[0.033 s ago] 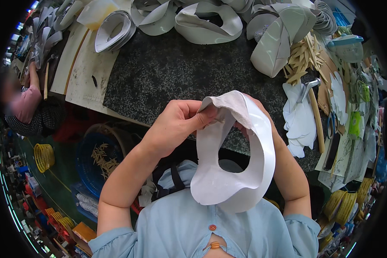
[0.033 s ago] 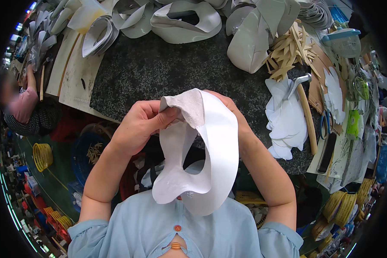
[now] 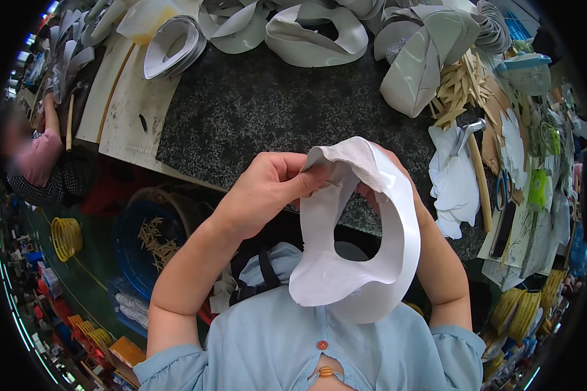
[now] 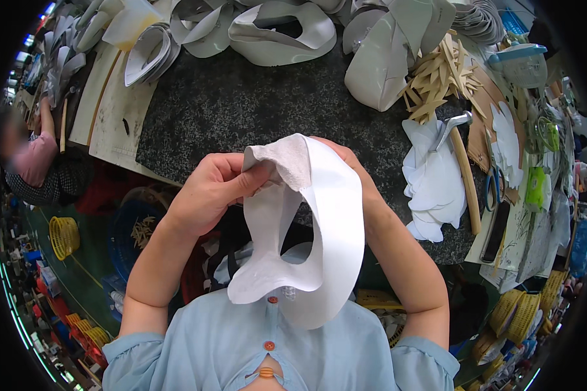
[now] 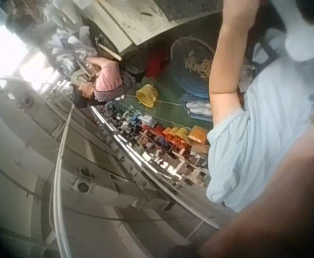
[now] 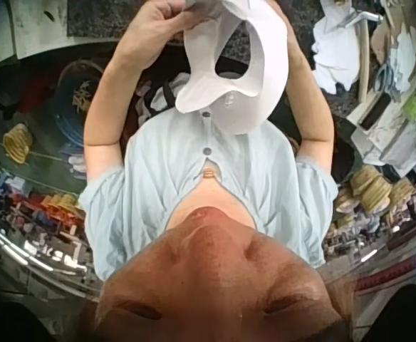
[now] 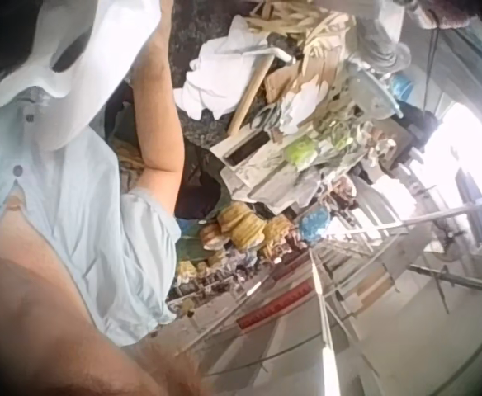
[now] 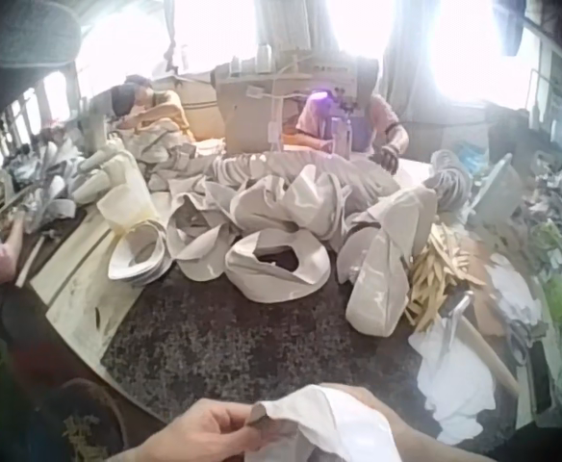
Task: The person shapes white shoe upper pieces by tucking the inner lining using a wooden tool, folding and pressing the edges by hand, and setting the finished pieces on the workbench.
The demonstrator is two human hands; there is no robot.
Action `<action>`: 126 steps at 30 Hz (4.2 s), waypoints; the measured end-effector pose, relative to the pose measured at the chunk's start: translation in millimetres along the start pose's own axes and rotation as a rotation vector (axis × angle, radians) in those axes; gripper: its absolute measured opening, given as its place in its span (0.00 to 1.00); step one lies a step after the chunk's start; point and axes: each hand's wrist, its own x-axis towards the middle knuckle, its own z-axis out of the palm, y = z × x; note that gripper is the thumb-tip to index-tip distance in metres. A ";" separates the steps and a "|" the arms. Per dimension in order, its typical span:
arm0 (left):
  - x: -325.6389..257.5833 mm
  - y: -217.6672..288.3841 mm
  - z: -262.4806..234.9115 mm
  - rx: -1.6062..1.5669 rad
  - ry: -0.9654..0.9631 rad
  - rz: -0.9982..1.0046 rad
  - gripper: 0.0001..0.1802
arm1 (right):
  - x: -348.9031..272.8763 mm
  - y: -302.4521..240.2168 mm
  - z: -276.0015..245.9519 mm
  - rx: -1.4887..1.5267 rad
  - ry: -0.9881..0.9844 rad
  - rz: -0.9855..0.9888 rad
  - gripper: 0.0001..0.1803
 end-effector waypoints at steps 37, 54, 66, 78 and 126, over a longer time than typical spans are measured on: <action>12.8 -31.9 17.7 -0.123 0.289 -0.119 0.15 | -21.1 31.4 14.0 -0.060 0.183 0.023 0.29; 7.0 -38.3 6.7 -0.018 0.211 0.019 0.18 | -0.9 21.6 27.0 -0.345 0.156 -0.088 0.10; 0.6 -49.0 -3.9 -0.313 0.199 -0.003 0.16 | -1.3 11.5 34.2 -0.239 0.085 0.077 0.13; -5.5 -40.3 -2.7 -0.237 0.131 -0.058 0.15 | -1.3 36.4 37.1 -0.309 0.219 -0.108 0.15; -13.7 -38.1 1.4 -0.400 0.144 0.028 0.21 | -24.4 -9.9 58.9 -0.887 0.325 -0.554 0.06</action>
